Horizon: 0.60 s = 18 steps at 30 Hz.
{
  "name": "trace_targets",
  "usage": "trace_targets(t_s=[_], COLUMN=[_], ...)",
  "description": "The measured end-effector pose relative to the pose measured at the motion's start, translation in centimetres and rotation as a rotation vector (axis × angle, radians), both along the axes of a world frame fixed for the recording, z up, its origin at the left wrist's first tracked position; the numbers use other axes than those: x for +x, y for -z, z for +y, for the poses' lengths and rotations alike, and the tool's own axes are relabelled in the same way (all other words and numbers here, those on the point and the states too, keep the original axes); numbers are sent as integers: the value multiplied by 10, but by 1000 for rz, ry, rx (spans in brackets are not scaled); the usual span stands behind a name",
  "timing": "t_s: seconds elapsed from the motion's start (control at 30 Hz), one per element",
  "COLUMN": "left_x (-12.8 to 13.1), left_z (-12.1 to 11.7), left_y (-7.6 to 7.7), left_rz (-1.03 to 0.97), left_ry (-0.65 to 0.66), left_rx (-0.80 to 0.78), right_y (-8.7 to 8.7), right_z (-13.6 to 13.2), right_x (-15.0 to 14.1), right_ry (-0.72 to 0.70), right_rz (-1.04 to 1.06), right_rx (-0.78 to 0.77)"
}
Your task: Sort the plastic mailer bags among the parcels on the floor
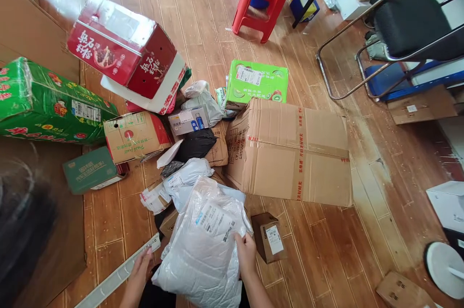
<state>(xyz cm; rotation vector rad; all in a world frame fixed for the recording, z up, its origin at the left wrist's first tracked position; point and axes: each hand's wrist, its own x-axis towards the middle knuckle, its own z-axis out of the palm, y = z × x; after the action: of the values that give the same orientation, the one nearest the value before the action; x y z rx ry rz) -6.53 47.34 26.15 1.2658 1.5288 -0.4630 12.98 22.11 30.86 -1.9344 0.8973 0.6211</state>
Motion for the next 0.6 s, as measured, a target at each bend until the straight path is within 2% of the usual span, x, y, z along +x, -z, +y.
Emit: trace_targets(t_s=[0.07, 0.13, 0.17, 0.23, 0.33, 0.43, 0.53, 0.6], left_x=[17, 45, 60, 87, 101, 82, 57, 49], left_z=[18, 18, 12, -4, -29, -50, -66, -68], left_y=[-1, -1, -1, -4, -14, -21, -14, -2], left_rz=[-138, -274, -295, -267, -211, -209, -147, -98], left_ry=[219, 521, 633, 727, 649, 451, 256, 244], left_rx=[44, 5, -22, -45, -10, -67, -43, 45], right_y=[9, 12, 12, 11, 11, 12, 21, 34], right_z=[8, 7, 5, 1, -2, -3, -4, -5], right_x=[-9, -21, -26, -32, -24, -10, 0, 2], right_ry=[22, 65, 90, 122, 162, 105, -37, -92], right_rz=[-78, -141, -145, -88, 25, 23, -36, -50], right_rx=[-118, -235, -238, -114, 68, 82, 85, 16])
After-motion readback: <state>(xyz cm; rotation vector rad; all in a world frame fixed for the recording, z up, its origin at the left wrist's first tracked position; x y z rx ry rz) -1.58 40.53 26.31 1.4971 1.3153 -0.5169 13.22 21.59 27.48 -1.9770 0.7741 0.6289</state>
